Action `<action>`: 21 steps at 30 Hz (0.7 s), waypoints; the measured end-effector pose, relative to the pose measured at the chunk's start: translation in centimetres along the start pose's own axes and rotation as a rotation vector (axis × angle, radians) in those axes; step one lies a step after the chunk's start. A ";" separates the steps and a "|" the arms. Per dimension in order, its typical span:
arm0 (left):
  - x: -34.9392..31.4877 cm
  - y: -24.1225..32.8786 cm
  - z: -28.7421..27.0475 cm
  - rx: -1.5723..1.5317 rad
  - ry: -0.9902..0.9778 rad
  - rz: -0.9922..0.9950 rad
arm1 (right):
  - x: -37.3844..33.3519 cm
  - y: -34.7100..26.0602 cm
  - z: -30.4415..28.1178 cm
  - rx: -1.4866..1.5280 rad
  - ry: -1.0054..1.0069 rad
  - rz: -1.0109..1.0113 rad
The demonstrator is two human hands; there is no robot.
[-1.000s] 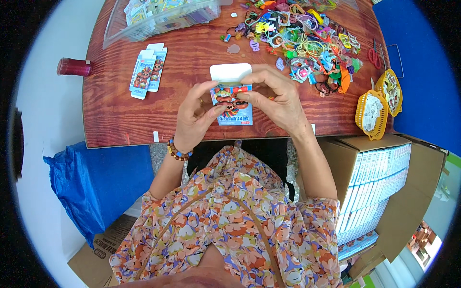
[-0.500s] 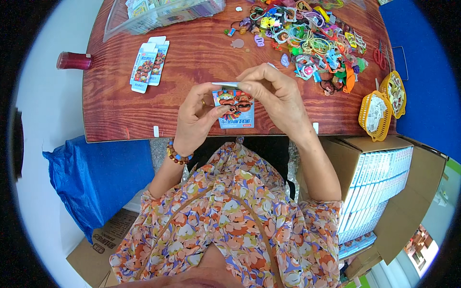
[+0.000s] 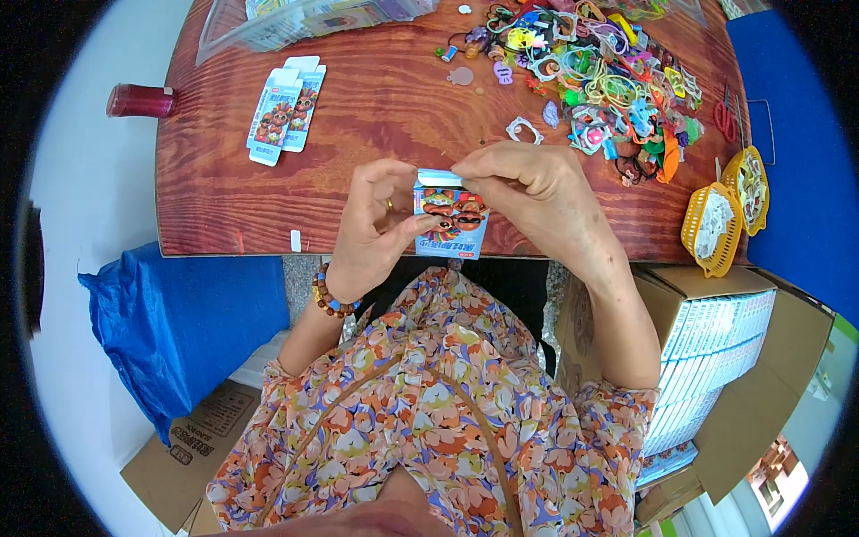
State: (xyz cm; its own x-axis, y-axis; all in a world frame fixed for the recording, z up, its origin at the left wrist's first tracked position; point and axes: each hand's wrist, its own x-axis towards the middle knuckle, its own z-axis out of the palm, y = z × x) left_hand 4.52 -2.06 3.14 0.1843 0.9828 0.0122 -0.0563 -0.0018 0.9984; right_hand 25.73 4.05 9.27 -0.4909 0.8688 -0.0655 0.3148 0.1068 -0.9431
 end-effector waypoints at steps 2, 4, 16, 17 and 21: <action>0.0 -0.1 0.0 0.002 0.008 -0.005 | 0.1 0.0 0.1 -0.065 -0.001 -0.049; 0.0 -0.5 0.0 0.015 0.016 0.028 | 0.2 0.2 0.1 -0.099 -0.006 -0.086; -0.1 -0.1 -0.3 -0.113 0.046 -0.018 | 0.4 0.9 0.6 -0.187 -0.066 -0.247; -0.1 -0.1 -0.4 -0.116 0.043 -0.021 | 0.3 1.4 0.8 -0.194 -0.038 -0.305; -0.1 -0.6 -0.3 -0.076 -0.020 -0.004 | 0.0 2.2 0.2 -0.132 -0.065 -0.305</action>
State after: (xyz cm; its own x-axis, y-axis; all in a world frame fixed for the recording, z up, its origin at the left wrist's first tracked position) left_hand 4.22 -2.11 2.54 0.2045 0.9788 0.0099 -0.1293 0.0170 0.9915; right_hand 26.23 4.16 7.11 -0.6283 0.7549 0.1883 0.2457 0.4222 -0.8726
